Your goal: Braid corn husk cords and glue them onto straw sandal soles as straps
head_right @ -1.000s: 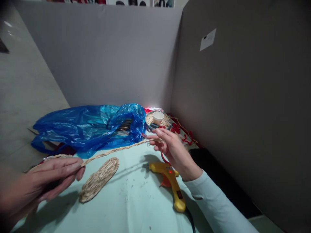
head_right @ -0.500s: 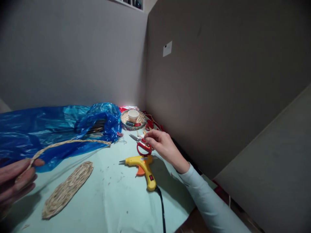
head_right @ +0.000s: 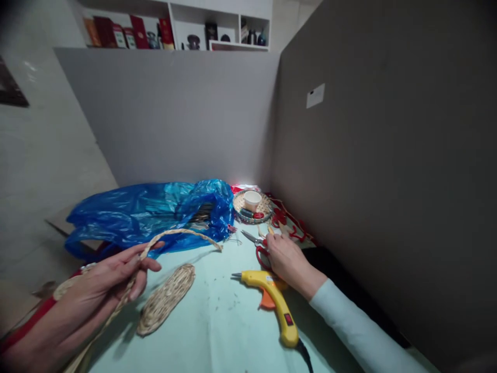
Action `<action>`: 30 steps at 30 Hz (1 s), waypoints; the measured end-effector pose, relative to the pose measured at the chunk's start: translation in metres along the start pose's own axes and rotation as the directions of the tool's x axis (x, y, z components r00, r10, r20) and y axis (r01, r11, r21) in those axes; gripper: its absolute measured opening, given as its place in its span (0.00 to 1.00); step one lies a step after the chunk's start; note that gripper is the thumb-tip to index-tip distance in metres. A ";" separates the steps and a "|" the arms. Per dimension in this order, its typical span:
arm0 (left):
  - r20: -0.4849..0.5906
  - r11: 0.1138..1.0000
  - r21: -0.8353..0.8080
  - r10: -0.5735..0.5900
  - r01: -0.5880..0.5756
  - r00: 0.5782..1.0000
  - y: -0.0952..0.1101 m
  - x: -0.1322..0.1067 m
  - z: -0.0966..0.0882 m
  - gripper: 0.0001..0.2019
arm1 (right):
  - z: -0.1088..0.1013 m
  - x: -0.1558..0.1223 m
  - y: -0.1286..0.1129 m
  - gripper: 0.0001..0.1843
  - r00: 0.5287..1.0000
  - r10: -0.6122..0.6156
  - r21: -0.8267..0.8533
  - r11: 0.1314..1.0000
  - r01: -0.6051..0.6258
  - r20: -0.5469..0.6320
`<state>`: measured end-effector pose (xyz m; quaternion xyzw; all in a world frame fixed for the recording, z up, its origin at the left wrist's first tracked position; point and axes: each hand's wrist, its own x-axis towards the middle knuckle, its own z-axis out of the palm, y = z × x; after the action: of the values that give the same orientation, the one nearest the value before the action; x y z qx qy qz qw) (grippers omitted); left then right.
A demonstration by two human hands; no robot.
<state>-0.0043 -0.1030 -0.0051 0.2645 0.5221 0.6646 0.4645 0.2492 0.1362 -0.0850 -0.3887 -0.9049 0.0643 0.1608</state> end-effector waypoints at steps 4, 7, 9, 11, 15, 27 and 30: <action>0.020 0.997 -0.027 0.070 -0.070 0.997 0.003 -0.003 -0.003 0.06 | -0.005 0.008 0.003 0.06 0.997 0.012 0.072 0.997 -0.007 -0.071; 0.031 0.992 -0.063 0.113 -0.111 0.993 0.007 -0.004 -0.008 0.13 | -0.024 0.007 0.002 0.10 0.986 0.083 0.215 0.975 -0.050 -0.145; 0.032 0.986 -0.091 0.140 -0.137 0.990 0.010 -0.005 -0.009 0.19 | -0.039 0.004 -0.002 0.15 0.972 0.146 0.366 0.928 -0.071 -0.182; 0.036 0.977 -0.120 0.183 -0.178 0.982 0.013 -0.006 -0.009 0.23 | -0.053 0.000 -0.011 0.19 0.956 0.211 0.534 0.842 -0.073 -0.202; 0.070 0.958 -0.165 0.250 -0.236 0.966 0.017 -0.010 -0.008 0.22 | -0.071 -0.009 -0.046 0.24 0.950 0.286 0.813 0.579 -0.065 -0.128; 0.122 0.967 -0.241 0.118 -0.085 0.986 0.004 -0.037 0.014 0.12 | -0.057 -0.024 -0.152 0.20 0.980 -0.144 0.983 0.144 -0.118 0.138; 0.308 0.995 -0.098 0.057 -0.028 0.950 -0.017 -0.042 0.020 0.11 | -0.064 -0.022 -0.182 0.25 0.988 -0.138 0.994 -0.086 -0.075 0.062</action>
<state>0.0361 -0.1310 -0.0095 0.3552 0.4055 0.6479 0.5382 0.1607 -0.0056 0.0134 -0.1167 -0.5818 0.7340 0.3304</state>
